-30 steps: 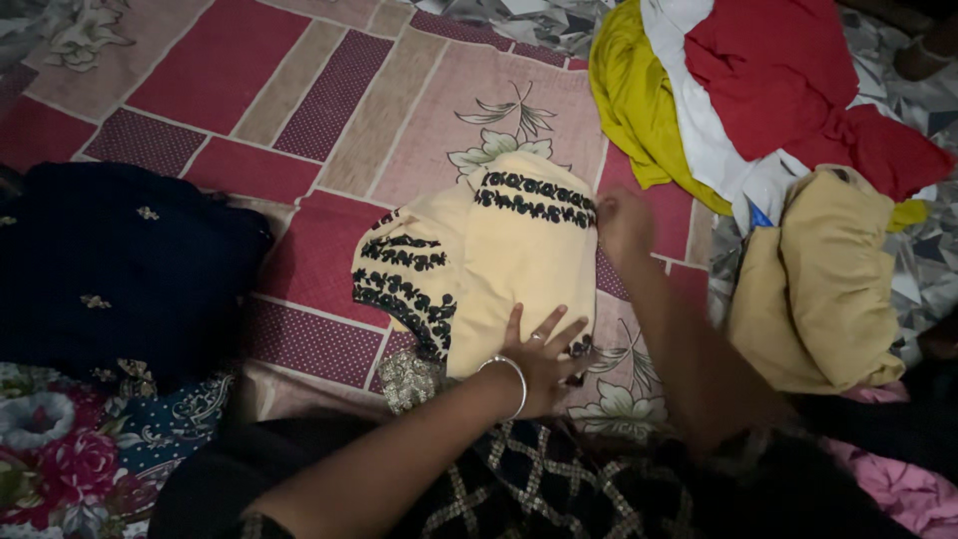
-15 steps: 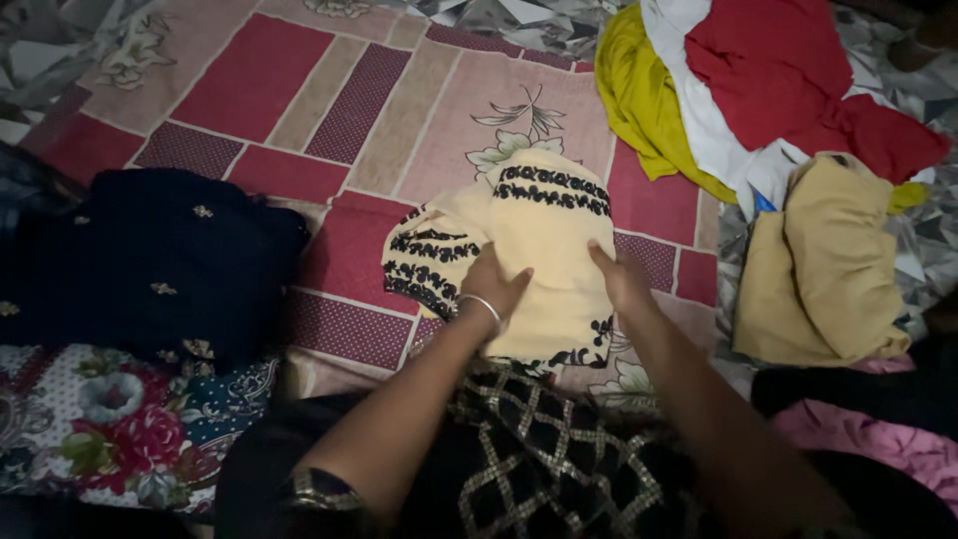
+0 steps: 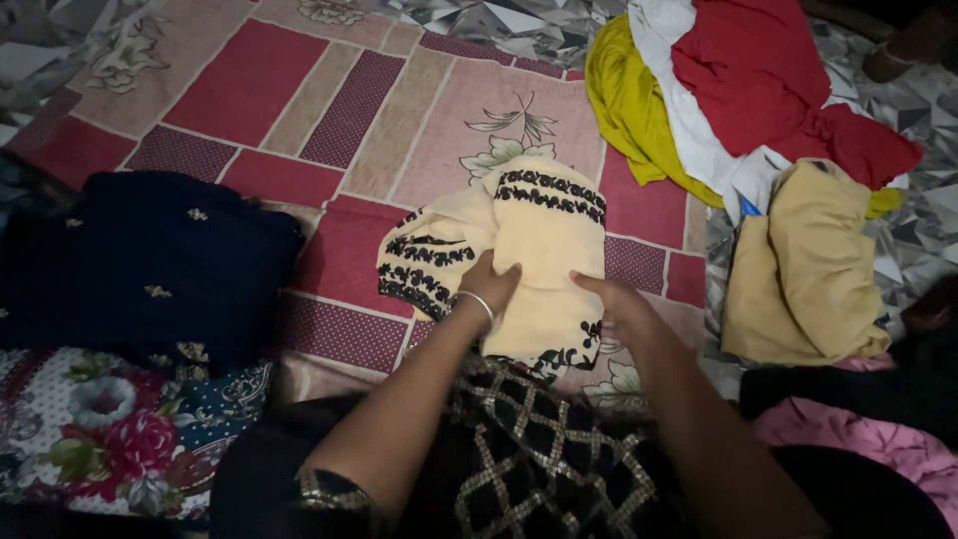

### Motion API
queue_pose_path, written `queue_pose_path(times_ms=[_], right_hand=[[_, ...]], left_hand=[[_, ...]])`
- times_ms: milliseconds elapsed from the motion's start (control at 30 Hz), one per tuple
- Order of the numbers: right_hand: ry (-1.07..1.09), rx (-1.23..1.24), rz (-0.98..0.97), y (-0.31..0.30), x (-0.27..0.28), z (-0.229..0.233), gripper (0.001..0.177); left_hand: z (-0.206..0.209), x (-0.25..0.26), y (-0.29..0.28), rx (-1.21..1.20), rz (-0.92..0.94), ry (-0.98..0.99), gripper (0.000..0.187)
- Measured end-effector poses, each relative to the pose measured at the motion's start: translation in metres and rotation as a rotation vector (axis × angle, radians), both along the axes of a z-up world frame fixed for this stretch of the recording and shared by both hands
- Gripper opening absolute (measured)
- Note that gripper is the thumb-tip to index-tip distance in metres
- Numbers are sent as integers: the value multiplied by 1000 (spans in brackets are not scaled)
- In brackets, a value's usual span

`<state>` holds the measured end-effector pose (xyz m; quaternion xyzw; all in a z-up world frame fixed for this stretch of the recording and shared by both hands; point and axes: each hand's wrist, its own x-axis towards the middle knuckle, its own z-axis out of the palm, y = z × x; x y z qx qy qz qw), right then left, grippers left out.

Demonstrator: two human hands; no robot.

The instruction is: The person folds a cream-colored patterned garment, then a yellow pair of pants, and finally a red garment. Each item is smoothed, folded into a compact rectangle, and placed on a growing pile on the bed.

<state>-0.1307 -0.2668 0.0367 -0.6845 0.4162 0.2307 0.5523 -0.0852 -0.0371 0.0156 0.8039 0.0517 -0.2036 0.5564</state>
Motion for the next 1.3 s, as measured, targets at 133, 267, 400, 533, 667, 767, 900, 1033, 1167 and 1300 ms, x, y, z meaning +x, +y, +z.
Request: queue_pose_path(times_ms=[133,267,400,533,667,767,900,1033,1167,1300], right_hand=[[12,-84,31,1,12,-8,87],[-81,130,33,-2,16,-10,75],[-333,278,86,-7,12,7,57],[-287,54,-109,-25,11,49,44],[-363,-86,-38,-13,9,85,40],[-493,-477,242,26,7,109,47],[-403,-476,599,111,8,115,43],[-795,-468,737,151,-12,82,56],[-1031,-488,644,132,-7,31,39],[-641,-408,324,106,4,-1,41]], left_hand=[[43,-15,-6,273,146,-86,65],[32,-17,-11,245,104,-143,58],[-21,-6,-21,-48,-94,-291,47],[-53,-2,-46,-248,-299,-157,49],[-53,-4,-44,-83,-212,51,54],[-44,18,-17,-332,-57,311,59],[-47,66,46,-384,112,618,74],[-58,87,94,-733,140,462,91],[-35,77,104,-403,253,397,93],[13,54,100,80,234,258,91]])
